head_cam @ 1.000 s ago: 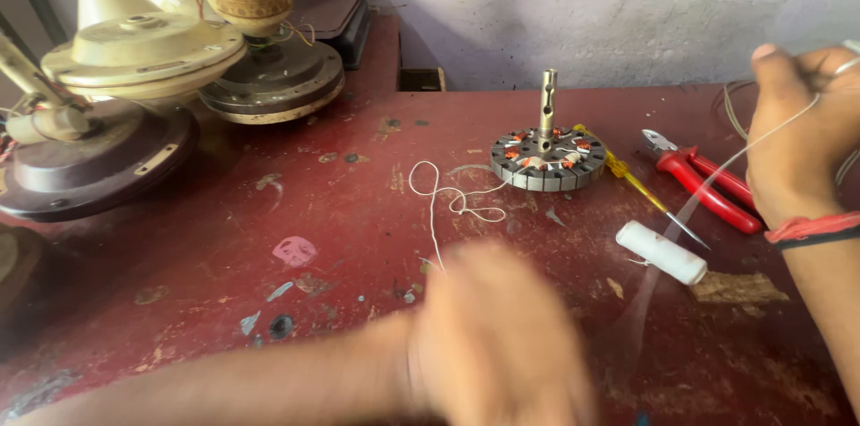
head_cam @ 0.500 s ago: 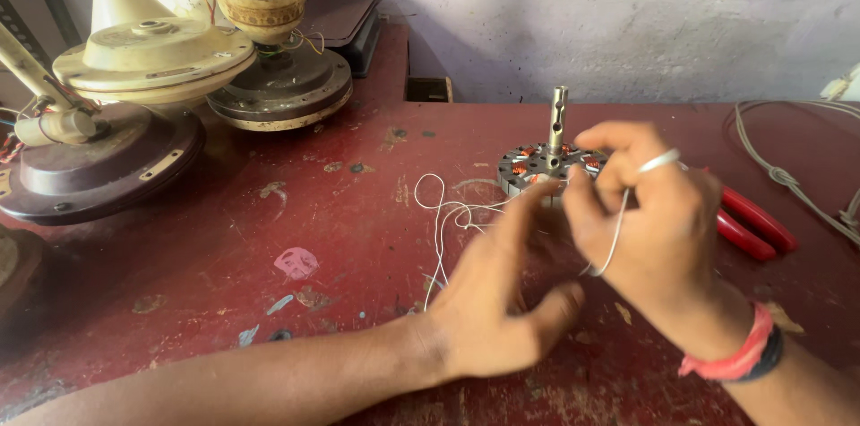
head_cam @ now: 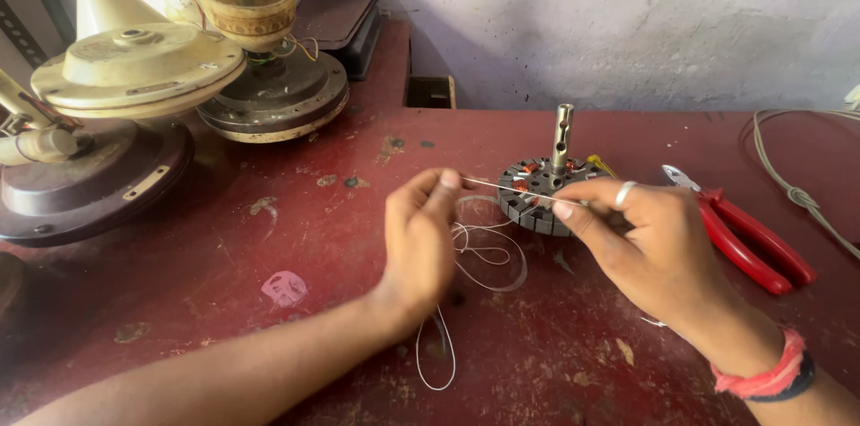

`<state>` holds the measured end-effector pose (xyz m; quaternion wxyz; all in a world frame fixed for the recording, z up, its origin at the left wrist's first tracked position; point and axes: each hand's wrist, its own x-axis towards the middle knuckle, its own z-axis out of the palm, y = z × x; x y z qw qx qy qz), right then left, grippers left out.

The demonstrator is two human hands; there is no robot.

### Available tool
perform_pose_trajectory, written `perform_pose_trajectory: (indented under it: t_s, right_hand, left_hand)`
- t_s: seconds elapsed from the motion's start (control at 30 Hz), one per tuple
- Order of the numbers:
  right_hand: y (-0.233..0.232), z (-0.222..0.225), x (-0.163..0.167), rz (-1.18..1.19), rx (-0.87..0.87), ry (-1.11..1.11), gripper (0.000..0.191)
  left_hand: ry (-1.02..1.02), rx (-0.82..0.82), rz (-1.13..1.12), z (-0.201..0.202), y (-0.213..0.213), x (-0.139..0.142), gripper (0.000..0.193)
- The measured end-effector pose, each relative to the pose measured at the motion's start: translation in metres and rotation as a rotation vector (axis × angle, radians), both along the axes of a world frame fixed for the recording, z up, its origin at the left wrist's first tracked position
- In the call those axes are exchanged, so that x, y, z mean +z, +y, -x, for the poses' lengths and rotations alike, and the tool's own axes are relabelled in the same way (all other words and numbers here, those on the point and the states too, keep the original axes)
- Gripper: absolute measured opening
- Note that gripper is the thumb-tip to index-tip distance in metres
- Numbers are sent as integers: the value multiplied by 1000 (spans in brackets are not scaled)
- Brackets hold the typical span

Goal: The person winds a thin white wire around the slots of a motor stator, threading it through the copper windings and securing it by hand. The person repeatedly pulls and adjusts the wire to ensure it is properly seated in the stator slots.

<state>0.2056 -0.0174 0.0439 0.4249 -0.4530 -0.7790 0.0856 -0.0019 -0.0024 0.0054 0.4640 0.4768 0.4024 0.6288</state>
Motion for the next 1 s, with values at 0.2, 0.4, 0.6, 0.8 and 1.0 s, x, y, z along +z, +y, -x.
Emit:
perform_pose_trajectory:
  t_s: [0.2,0.4,0.6,0.8,1.0]
  right_hand:
    - [5,-6,3,149,-8,-102,19]
    - [-2,-4,8,266,-121,-148,18]
    - [-4,5,1,61,175,-137,19]
    - [-5,9,-3,216,97,-55,24]
    - [-4,8,-1,174,121,-76,18]
  left_hand:
    - [26,234,-39,12,26,-21,29]
    - [796,767,-790,21,3,-4,23]
    - [706,-143,-648,8,-10,-3,35]
    - [638,-311,-445,5,3,-9,35]
    - [586,-367,-262,6,10,-15,34]
